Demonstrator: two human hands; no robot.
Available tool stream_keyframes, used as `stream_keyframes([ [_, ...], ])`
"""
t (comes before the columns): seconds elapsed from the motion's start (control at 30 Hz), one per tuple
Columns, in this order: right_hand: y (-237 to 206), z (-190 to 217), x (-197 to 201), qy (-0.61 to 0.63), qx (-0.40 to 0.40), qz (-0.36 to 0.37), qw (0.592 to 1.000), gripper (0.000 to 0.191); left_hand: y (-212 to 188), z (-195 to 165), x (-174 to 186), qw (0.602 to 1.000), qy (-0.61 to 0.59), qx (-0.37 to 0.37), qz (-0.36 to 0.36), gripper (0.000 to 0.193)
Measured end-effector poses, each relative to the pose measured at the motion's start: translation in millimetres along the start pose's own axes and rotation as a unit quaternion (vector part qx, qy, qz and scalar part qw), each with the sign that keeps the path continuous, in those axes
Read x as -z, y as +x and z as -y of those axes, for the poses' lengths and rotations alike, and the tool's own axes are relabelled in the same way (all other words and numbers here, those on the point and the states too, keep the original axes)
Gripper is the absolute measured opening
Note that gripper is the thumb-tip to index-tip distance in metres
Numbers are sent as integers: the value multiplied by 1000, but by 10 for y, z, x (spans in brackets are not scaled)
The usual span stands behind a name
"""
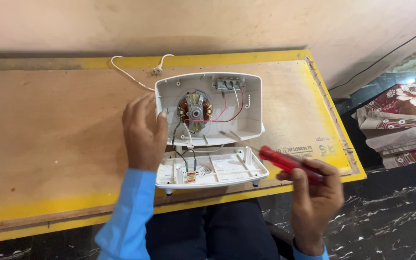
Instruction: The person repairs a small white electric appliance with its housing opened on a table. They use a red-handled screwdriver to loosen and tighten screws on the motor and terminal block, reposition wires, and manipulate a small component inside the lower housing.
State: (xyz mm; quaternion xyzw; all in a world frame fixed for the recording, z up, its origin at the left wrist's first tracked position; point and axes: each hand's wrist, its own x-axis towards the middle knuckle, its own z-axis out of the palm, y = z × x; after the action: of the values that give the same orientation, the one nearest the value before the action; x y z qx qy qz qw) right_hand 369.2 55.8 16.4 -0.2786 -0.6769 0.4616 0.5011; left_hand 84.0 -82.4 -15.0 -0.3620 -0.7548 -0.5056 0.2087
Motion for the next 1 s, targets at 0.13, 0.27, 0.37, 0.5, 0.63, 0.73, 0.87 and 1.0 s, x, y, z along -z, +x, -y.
stream_keyframes([
  [0.13,-27,-2,-191,0,-20,56,998,23,157,339,-288,999,-13,0,50,51],
  [0.27,-65,-42,-343,20,-49,68,996,25,113,518,-526,996,-43,25,72,71],
  [0.37,-88,-72,-389,36,-51,82,995,26,25,564,-623,996,-34,32,73,84],
  [0.5,-92,-111,-410,32,-73,90,993,26,-25,586,-643,996,-34,42,74,87],
  [0.63,-100,-149,-470,46,-59,105,992,26,-14,583,-633,997,-36,33,67,90],
  [0.73,-74,-183,-517,47,-35,115,992,26,-17,570,-642,996,-35,41,70,90],
  [0.87,-56,-197,-544,22,-35,106,994,27,-27,564,-642,996,-31,48,70,90],
  [1.0,-74,-204,-544,20,-57,93,994,27,-21,563,-645,996,-39,48,64,91],
])
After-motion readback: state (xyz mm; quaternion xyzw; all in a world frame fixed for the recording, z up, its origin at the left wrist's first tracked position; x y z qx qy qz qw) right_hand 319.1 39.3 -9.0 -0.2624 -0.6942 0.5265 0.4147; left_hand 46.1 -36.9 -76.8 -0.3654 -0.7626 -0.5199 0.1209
